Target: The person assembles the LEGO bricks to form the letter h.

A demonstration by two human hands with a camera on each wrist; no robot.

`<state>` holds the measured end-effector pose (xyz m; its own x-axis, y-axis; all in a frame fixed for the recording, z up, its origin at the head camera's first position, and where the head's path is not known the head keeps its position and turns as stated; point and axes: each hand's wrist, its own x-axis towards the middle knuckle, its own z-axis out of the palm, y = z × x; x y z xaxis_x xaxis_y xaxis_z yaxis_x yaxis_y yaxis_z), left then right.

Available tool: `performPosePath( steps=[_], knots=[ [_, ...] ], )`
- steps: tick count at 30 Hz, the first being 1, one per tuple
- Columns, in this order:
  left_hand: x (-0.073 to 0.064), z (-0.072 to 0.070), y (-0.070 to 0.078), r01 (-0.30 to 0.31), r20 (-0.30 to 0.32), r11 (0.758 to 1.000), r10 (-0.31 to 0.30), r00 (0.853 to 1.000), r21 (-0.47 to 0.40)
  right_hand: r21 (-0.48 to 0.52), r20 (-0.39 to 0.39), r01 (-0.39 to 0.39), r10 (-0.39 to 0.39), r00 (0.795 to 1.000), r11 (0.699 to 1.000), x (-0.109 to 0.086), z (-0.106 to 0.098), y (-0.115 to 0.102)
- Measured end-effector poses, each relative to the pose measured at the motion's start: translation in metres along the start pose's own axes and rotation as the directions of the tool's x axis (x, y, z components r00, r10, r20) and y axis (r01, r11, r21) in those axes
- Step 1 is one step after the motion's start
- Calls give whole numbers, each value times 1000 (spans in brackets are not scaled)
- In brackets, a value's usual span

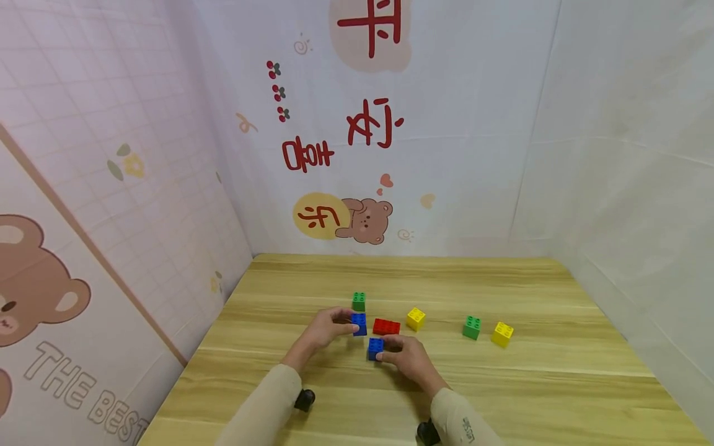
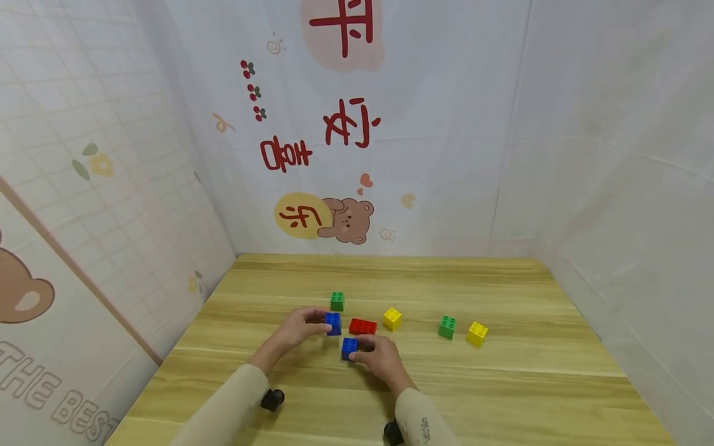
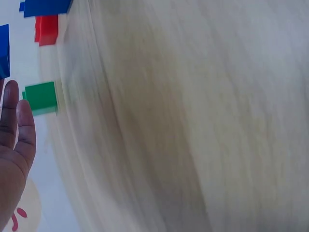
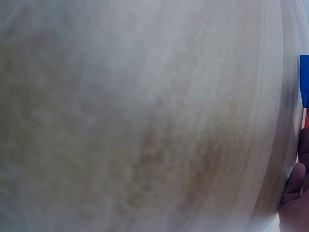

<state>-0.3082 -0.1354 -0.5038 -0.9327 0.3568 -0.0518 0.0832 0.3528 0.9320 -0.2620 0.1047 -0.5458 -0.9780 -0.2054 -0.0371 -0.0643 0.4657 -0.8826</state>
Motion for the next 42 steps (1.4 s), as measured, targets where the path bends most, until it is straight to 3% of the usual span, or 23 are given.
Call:
performPosePath(
  steps=[12, 23, 35, 42],
  knots=[
    [-2, 19, 2, -16, 74, 1000, 17, 997, -19, 19, 6, -6, 6, 1000, 1000, -1, 2, 1],
    [-4, 27, 3, -48, 109, 999, 48, 993, 3, 38, -1, 40, -40, 999, 998, 0, 2, 0],
    [-5, 35, 0, -56, 89, 998, 54, 995, 30, 38, -1, 19, -19, 1000, 999, -3, 1, 2],
    [-2, 36, 1, -64, 73, 993, 57, 996, 98, 29, -5, 33, -33, 999, 999, 0, 0, 2]
  ],
)
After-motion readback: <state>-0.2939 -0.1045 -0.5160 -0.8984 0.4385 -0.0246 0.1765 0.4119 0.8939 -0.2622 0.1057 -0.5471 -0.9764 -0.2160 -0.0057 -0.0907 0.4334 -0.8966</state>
